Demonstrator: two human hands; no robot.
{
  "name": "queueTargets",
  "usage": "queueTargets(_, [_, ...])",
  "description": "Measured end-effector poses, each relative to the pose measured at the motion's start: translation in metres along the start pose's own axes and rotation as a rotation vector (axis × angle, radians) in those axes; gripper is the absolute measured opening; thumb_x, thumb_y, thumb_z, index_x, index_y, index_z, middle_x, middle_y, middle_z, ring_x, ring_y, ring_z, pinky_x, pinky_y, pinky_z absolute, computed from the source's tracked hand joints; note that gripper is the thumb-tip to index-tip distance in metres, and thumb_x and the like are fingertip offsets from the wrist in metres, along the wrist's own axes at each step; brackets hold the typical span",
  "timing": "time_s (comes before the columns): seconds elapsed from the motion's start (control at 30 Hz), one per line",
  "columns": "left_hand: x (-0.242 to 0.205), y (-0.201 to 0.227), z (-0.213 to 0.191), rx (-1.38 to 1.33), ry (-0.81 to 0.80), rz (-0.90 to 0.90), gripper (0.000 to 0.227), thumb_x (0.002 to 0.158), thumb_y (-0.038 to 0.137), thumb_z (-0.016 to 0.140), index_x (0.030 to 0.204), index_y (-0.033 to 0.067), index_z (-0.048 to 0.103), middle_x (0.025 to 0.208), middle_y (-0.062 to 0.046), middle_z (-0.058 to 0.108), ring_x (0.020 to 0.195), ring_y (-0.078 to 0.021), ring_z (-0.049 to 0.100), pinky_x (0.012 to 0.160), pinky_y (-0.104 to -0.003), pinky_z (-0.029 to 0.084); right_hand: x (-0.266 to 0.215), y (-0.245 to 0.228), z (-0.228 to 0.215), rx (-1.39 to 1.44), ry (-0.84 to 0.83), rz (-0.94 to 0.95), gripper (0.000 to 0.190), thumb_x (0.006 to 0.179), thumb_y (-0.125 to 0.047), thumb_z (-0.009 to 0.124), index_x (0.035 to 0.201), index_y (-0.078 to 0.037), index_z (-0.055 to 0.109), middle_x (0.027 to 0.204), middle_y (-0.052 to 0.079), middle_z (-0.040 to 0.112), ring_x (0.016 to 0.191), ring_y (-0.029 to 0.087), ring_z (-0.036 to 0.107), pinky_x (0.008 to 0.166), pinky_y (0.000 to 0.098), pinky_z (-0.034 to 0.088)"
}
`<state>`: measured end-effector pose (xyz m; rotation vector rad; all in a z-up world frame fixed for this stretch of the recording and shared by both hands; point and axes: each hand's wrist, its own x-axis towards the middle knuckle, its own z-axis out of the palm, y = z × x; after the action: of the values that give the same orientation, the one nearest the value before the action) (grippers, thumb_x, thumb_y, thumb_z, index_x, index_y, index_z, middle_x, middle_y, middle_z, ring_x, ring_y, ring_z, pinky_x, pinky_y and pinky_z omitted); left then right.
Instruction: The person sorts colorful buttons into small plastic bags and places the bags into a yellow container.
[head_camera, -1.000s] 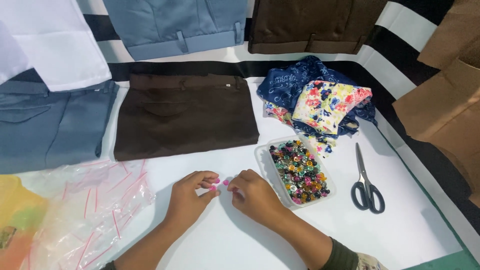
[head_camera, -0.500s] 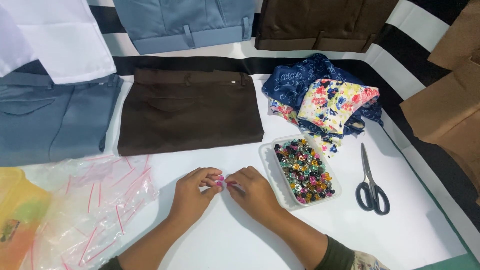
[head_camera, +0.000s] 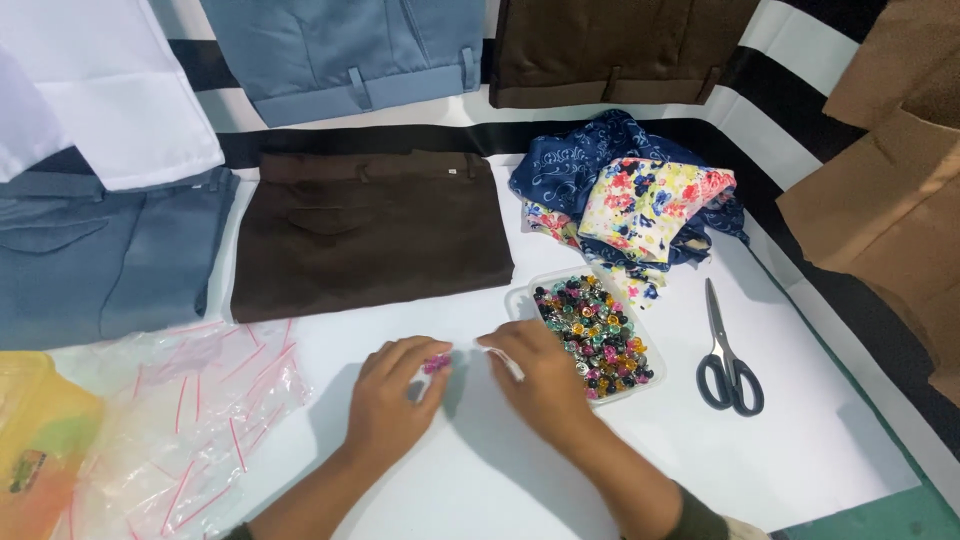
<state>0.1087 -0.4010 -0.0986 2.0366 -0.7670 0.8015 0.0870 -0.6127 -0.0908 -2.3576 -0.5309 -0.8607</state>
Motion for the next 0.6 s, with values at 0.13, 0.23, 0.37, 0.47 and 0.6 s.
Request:
queueTargets(0.13, [0.008, 0.032, 0.020, -0.052, -0.052, 0.080, 0.017, 0.091, 0.011, 0.072, 0.107, 0.0163, 0.072, 0.103, 0.003, 0.073, 0.087, -0.0179, 0.067, 0.081, -0.034, 0.046, -0.013, 0.034, -0.048, -0.085, -0.054, 0.203, 0.022, 0.090, -0.012, 0.071, 0.110, -0.017, 0.078, 0.109, 0.005, 0.071, 0.104, 0.025, 0.067, 0.086, 0.0395, 0.055])
queueTargets(0.23, [0.018, 0.056, 0.045, -0.160, -0.099, 0.137, 0.011, 0.092, 0.013, 0.071, 0.103, 0.0138, 0.073, 0.095, -0.001, 0.073, 0.084, -0.0217, 0.066, 0.076, -0.037, 0.046, -0.022, 0.053, -0.080, -0.082, 0.001, 0.316, 0.023, 0.086, -0.007, 0.075, 0.107, -0.015, 0.080, 0.100, 0.004, 0.076, 0.092, 0.022, 0.071, 0.084, 0.0341, 0.054])
queueTargets(0.37, [0.031, 0.071, 0.084, -0.121, -0.225, 0.090, 0.014, 0.087, 0.013, 0.073, 0.101, 0.0142, 0.074, 0.101, -0.001, 0.071, 0.097, -0.0226, 0.059, 0.080, -0.039, 0.042, -0.024, 0.058, -0.102, -0.320, -0.215, 0.624, 0.021, 0.087, -0.015, 0.078, 0.106, -0.022, 0.082, 0.092, 0.002, 0.074, 0.085, 0.021, 0.067, 0.075, 0.0353, 0.055])
queueTargets(0.47, [0.045, 0.079, 0.108, -0.052, -0.373, -0.037, 0.013, 0.084, 0.016, 0.075, 0.097, 0.0142, 0.078, 0.100, -0.003, 0.068, 0.103, -0.0233, 0.054, 0.090, -0.042, 0.040, -0.016, 0.042, -0.113, -0.344, -0.284, 0.743, 0.020, 0.087, -0.019, 0.079, 0.106, -0.021, 0.083, 0.100, 0.007, 0.076, 0.095, 0.024, 0.071, 0.084, 0.0349, 0.057])
queueTargets(0.6, [0.061, 0.089, 0.123, 0.052, -0.516, -0.156, 0.015, 0.082, 0.018, 0.077, 0.096, 0.0111, 0.080, 0.099, -0.005, 0.065, 0.106, -0.0238, 0.050, 0.095, -0.046, 0.034, -0.011, 0.037, -0.117, -0.314, -0.336, 0.767, 0.031, 0.084, -0.023, 0.082, 0.114, -0.018, 0.082, 0.105, 0.011, 0.075, 0.101, 0.026, 0.068, 0.087, 0.0357, 0.055])
